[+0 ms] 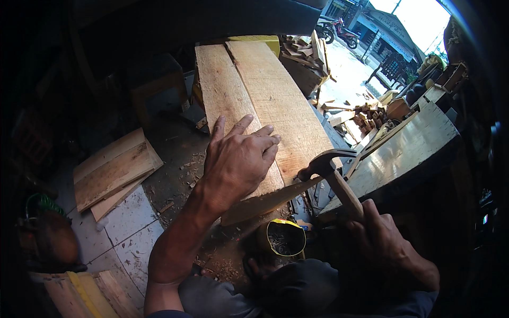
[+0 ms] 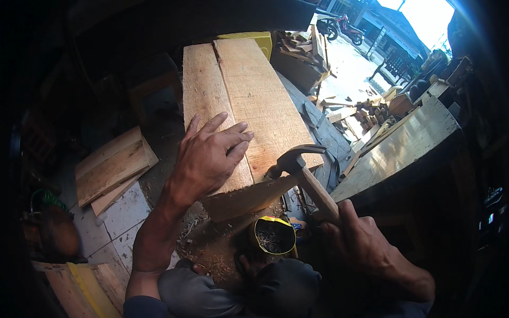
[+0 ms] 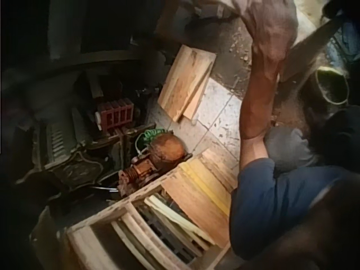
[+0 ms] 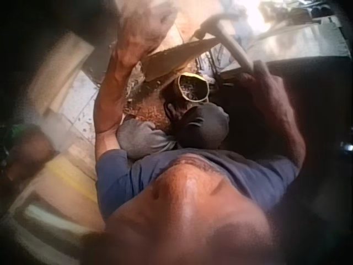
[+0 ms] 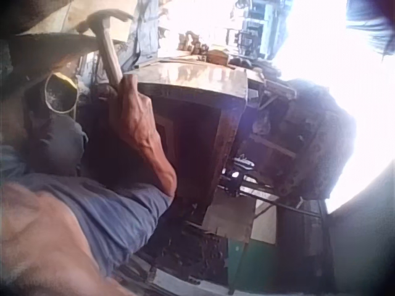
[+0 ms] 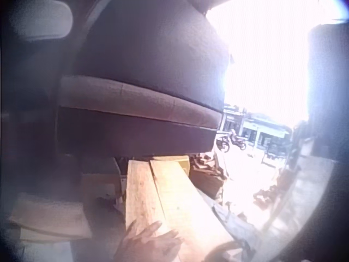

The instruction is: The person measures wooden planks with a tape measure, then aligns two planks together. They retrieve a hammer and nails from a container and hammer nails into the aligned planks to join them.

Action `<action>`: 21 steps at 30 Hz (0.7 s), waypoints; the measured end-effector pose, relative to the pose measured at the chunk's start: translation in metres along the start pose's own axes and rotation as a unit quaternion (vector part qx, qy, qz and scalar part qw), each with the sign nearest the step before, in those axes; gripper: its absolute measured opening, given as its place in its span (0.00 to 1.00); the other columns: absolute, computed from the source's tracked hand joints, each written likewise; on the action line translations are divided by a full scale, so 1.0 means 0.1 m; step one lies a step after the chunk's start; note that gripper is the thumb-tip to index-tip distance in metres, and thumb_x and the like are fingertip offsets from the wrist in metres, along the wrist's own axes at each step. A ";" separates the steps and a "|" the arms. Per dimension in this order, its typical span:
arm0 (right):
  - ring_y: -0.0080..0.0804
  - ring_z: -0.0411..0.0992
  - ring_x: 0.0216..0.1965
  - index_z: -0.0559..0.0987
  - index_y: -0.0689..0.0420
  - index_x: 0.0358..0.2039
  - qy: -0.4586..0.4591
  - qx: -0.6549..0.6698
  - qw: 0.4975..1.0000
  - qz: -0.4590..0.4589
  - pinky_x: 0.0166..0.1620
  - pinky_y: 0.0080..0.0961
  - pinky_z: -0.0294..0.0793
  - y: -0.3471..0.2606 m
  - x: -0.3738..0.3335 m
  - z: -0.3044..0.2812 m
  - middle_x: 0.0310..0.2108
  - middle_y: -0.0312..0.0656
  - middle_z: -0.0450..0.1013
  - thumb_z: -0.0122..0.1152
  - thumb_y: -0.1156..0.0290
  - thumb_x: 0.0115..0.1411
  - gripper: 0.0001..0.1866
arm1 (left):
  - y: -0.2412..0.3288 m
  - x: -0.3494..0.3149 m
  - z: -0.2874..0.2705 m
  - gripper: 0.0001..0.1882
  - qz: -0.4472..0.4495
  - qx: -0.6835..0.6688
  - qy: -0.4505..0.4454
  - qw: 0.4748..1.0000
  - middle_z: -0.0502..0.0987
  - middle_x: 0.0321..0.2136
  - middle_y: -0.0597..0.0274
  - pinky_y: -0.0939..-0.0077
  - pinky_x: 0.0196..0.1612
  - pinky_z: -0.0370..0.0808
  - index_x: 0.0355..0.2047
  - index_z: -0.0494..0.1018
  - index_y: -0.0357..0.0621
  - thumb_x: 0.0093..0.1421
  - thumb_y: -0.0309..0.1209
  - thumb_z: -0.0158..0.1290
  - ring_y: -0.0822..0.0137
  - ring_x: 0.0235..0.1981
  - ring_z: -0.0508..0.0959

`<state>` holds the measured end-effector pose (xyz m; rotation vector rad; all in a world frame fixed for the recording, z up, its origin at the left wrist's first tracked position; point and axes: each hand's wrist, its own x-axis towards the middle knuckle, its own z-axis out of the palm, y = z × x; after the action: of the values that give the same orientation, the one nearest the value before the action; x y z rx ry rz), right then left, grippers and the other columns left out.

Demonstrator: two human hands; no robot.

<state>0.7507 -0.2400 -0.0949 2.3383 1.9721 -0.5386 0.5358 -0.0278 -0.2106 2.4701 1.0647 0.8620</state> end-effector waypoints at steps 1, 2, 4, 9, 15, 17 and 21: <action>0.61 0.78 0.26 0.65 0.61 0.46 0.019 0.010 0.998 -0.062 0.28 0.47 0.74 0.12 0.17 -0.05 0.26 0.57 0.77 0.57 0.61 0.70 0.18 | -0.08 -0.07 -0.09 0.19 -0.016 0.038 0.002 0.999 0.78 0.58 0.64 0.43 0.73 0.49 0.53 0.81 0.57 0.71 0.45 0.47 0.53 0.68 0.65; 0.60 0.78 0.26 0.65 0.61 0.48 0.104 0.066 0.985 -0.119 0.30 0.47 0.75 0.13 0.28 -0.03 0.28 0.57 0.77 0.58 0.61 0.69 0.19 | -0.16 -0.14 -0.18 0.19 -0.033 0.076 0.002 0.997 0.78 0.58 0.64 0.43 0.73 0.49 0.53 0.81 0.57 0.71 0.45 0.47 0.53 0.68 0.65; 0.59 0.77 0.25 0.65 0.62 0.48 0.214 0.289 0.931 -0.071 0.30 0.48 0.74 0.10 0.05 -0.06 0.27 0.58 0.77 0.59 0.62 0.69 0.19 | -0.11 -0.11 -0.04 0.19 -0.019 0.031 0.003 0.999 0.78 0.58 0.64 0.42 0.73 0.49 0.53 0.81 0.57 0.71 0.45 0.47 0.53 0.68 0.65; 0.60 0.77 0.24 0.65 0.63 0.47 0.003 -0.038 0.999 -0.036 0.29 0.48 0.73 0.05 0.10 0.02 0.25 0.58 0.76 0.58 0.64 0.69 0.18 | -0.02 -0.05 -0.02 0.18 -0.006 0.015 0.006 1.000 0.78 0.58 0.64 0.42 0.73 0.50 0.53 0.81 0.57 0.70 0.44 0.48 0.53 0.68 0.66; 0.62 0.77 0.25 0.64 0.62 0.44 0.225 0.323 0.912 -0.120 0.26 0.48 0.71 0.25 0.11 0.16 0.23 0.57 0.75 0.55 0.65 0.69 0.15 | -0.06 -0.05 -0.04 0.18 -0.006 0.010 0.006 1.000 0.78 0.58 0.65 0.43 0.73 0.50 0.54 0.81 0.57 0.70 0.44 0.48 0.53 0.68 0.66; 0.66 0.75 0.26 0.63 0.64 0.43 0.011 -0.037 0.999 -0.038 0.25 0.52 0.70 0.15 0.08 0.03 0.22 0.59 0.74 0.56 0.65 0.69 0.16 | 0.02 -0.02 -0.01 0.18 0.005 -0.001 0.011 1.000 0.78 0.58 0.65 0.43 0.73 0.50 0.54 0.81 0.57 0.70 0.44 0.48 0.53 0.68 0.66; 0.67 0.76 0.28 0.65 0.63 0.40 0.177 0.327 0.922 -0.108 0.28 0.55 0.72 0.03 0.27 0.02 0.23 0.64 0.74 0.57 0.65 0.69 0.15 | -0.13 -0.20 -0.08 0.18 -0.029 0.051 -0.002 0.998 0.78 0.58 0.65 0.43 0.73 0.50 0.53 0.81 0.57 0.70 0.44 0.48 0.53 0.68 0.66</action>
<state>0.7567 -0.2154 -0.1049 2.7532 2.5517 -0.9810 0.5130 -0.0335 -0.2190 2.5073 1.2015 0.8041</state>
